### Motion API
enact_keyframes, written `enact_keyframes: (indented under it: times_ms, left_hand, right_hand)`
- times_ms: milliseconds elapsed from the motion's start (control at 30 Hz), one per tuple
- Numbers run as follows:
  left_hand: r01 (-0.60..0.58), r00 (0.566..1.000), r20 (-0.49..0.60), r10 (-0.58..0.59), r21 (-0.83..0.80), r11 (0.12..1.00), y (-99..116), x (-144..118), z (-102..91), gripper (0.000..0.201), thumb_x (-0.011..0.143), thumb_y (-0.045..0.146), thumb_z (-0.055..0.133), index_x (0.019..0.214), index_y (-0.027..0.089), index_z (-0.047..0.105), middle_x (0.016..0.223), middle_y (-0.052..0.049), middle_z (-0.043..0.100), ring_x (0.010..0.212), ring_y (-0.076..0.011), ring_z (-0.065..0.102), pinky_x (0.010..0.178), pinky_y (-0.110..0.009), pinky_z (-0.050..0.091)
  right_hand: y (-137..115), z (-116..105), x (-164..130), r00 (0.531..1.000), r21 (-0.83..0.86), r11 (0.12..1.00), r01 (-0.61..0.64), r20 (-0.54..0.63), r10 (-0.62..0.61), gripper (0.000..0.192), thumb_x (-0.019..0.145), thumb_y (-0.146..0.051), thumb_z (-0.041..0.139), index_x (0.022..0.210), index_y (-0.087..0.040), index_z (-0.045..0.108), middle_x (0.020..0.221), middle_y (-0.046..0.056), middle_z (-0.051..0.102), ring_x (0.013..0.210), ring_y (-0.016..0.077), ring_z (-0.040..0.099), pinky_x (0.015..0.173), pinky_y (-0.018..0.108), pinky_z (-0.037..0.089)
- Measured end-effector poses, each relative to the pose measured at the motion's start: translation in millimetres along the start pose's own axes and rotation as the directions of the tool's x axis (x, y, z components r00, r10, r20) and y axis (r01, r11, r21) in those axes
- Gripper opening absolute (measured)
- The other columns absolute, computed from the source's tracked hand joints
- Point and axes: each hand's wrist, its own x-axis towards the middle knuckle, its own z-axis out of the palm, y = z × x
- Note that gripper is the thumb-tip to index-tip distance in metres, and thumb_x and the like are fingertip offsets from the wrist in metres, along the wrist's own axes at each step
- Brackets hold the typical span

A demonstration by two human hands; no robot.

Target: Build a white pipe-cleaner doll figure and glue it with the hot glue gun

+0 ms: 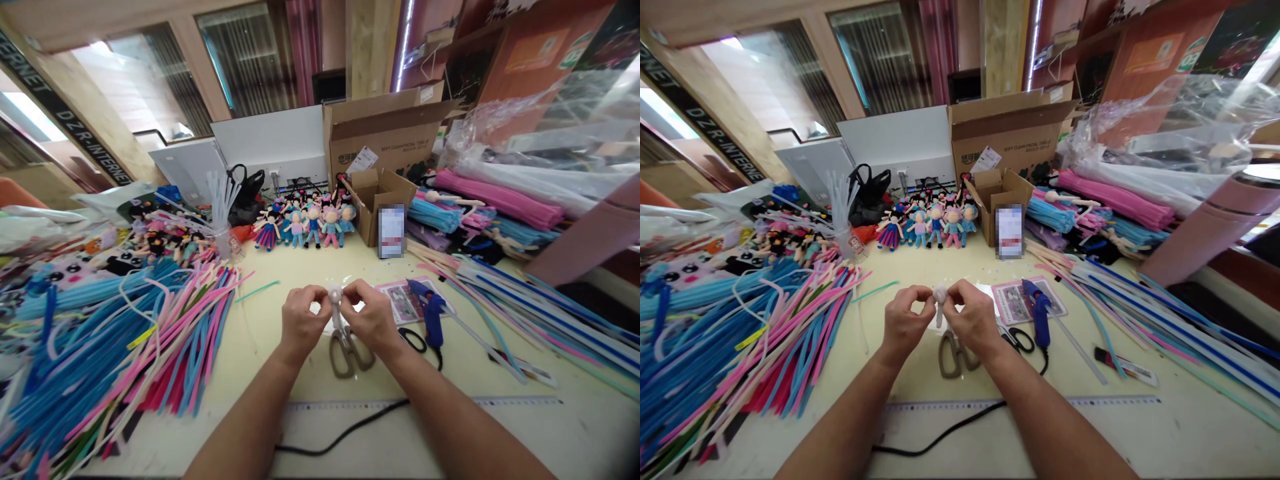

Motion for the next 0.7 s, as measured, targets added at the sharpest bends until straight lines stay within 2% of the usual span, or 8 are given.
enact_keyframes:
  times_ms: [100, 200, 333, 433, 533, 700]
  left_hand:
    - [0.034, 0.999, -0.018, -0.034, 0.014, 0.999, -1.8, 2.1, -0.1, 0.007, 0.068, 0.012, 0.058, 0.068, 0.019, 0.061, 0.062, 0.002, 0.064, 0.062, -0.0134, 0.058, 0.062, -0.025, 0.045]
    - [0.104, 0.994, 0.044, -0.102, -0.044, 0.994, -5.5, 3.5, 0.0, 0.005, 0.070, 0.014, 0.059, 0.069, 0.019, 0.061, 0.063, 0.002, 0.064, 0.062, -0.0132, 0.059, 0.063, -0.025, 0.046]
    - [0.186, 0.978, 0.131, -0.162, -0.200, 0.962, -11.0, 4.9, -0.4, 0.004, 0.075, 0.019, 0.057, 0.075, 0.018, 0.061, 0.066, 0.002, 0.066, 0.063, -0.0119, 0.061, 0.063, -0.023, 0.046]
    - [0.190, 0.975, 0.167, -0.147, -0.280, 0.941, -12.6, 6.6, -2.1, 0.006, 0.078, 0.021, 0.056, 0.077, 0.018, 0.061, 0.067, 0.002, 0.066, 0.062, -0.0111, 0.060, 0.062, -0.023, 0.046]
    - [0.174, 0.973, 0.199, -0.119, -0.290, 0.941, -11.9, 7.7, -4.4, 0.008, 0.080, 0.022, 0.056, 0.078, 0.018, 0.062, 0.069, 0.001, 0.066, 0.064, -0.0109, 0.059, 0.064, -0.023, 0.046]
    - [0.193, 0.971, 0.197, -0.138, -0.297, 0.935, -10.5, 8.9, -6.6, 0.007, 0.079, 0.023, 0.057, 0.078, 0.018, 0.062, 0.068, 0.002, 0.064, 0.063, -0.0102, 0.057, 0.062, -0.022, 0.045]
  right_hand:
    - [0.5, -4.1, 2.1, 0.999, -0.008, 1.000, 0.011, -0.036, -0.012, 0.007, 0.072, -0.014, 0.055, 0.067, -0.019, 0.054, 0.061, -0.003, 0.059, 0.056, 0.0106, 0.054, 0.058, 0.022, 0.042]
    - [2.0, -6.0, 3.9, 1.000, 0.034, 0.999, 0.005, -0.015, -0.005, 0.008, 0.072, -0.014, 0.056, 0.067, -0.019, 0.055, 0.061, -0.003, 0.058, 0.056, 0.0103, 0.053, 0.058, 0.022, 0.042]
    - [9.5, -3.9, 6.0, 0.996, 0.227, 0.972, -0.067, 0.075, 0.051, 0.004, 0.078, -0.021, 0.057, 0.077, -0.018, 0.059, 0.066, -0.001, 0.061, 0.060, 0.0115, 0.056, 0.058, 0.023, 0.045]
    - [15.5, -4.1, 8.1, 0.985, 0.364, 0.921, -0.140, 0.146, 0.092, 0.017, 0.084, -0.027, 0.052, 0.094, -0.017, 0.062, 0.076, 0.002, 0.065, 0.066, 0.0132, 0.059, 0.060, 0.025, 0.047]
    - [15.7, -7.7, 10.2, 0.970, 0.351, 0.927, -0.131, 0.240, 0.046, 0.018, 0.084, -0.027, 0.053, 0.094, -0.018, 0.065, 0.082, 0.004, 0.067, 0.072, 0.0145, 0.061, 0.065, 0.026, 0.048]
    - [8.1, -12.7, 11.0, 0.936, 0.327, 0.941, -0.093, 0.350, -0.030, 0.015, 0.082, -0.026, 0.056, 0.086, -0.017, 0.067, 0.079, 0.003, 0.065, 0.072, 0.0142, 0.058, 0.064, 0.026, 0.046]
